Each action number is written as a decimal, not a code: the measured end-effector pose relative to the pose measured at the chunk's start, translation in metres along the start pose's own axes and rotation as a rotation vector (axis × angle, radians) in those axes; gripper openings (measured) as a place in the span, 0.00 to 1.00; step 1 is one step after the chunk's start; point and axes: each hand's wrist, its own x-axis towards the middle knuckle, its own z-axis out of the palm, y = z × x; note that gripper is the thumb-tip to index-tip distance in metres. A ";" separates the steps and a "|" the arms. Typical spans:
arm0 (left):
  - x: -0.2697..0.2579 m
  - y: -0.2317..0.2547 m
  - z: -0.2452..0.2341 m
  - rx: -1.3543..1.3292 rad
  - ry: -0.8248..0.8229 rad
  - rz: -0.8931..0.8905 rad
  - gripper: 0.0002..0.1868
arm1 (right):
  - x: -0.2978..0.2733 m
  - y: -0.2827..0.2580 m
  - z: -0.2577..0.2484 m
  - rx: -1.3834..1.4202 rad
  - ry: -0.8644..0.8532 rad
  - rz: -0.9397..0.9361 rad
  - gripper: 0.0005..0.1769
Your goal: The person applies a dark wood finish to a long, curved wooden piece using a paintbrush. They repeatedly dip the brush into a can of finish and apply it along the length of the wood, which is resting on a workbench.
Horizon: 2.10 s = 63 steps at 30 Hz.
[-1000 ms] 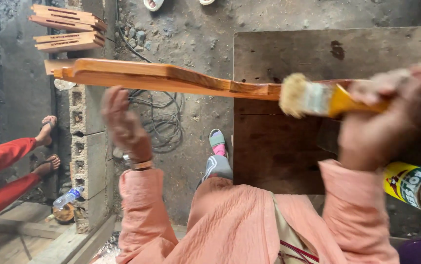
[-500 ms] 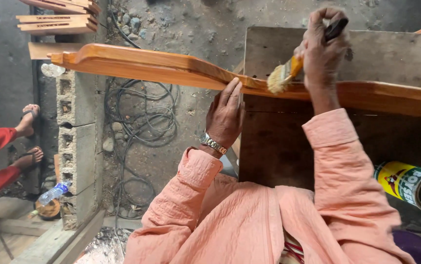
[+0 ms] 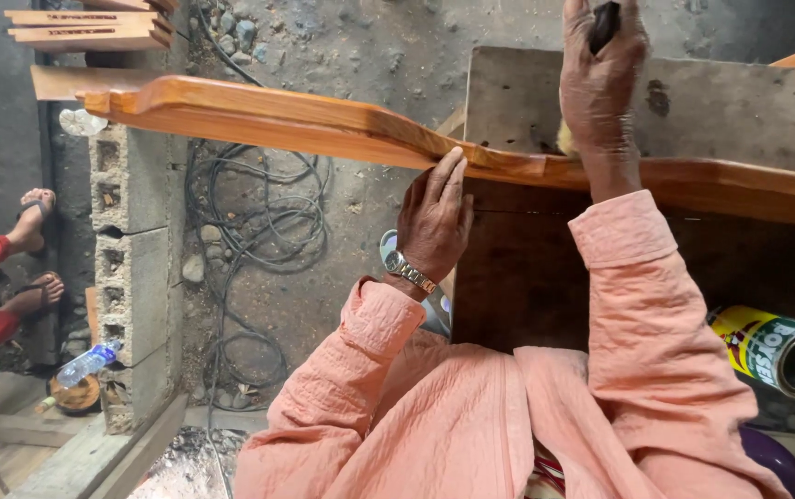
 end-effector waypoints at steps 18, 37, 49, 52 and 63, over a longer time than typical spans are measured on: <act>0.007 0.017 -0.006 0.032 0.007 0.052 0.24 | -0.016 -0.060 -0.036 0.340 -0.014 0.459 0.04; 0.016 0.003 0.031 0.518 -0.137 0.265 0.26 | 0.001 -0.087 -0.062 -0.159 -0.122 0.014 0.05; 0.016 0.011 0.043 0.486 -0.125 0.238 0.26 | -0.007 -0.072 -0.062 -0.152 0.037 0.146 0.05; 0.026 0.017 0.039 0.333 -0.057 0.315 0.27 | -0.007 -0.066 -0.054 -0.339 0.206 0.046 0.03; 0.017 0.004 0.059 0.270 -0.121 0.300 0.33 | -0.008 -0.084 -0.115 -0.413 0.182 0.062 0.06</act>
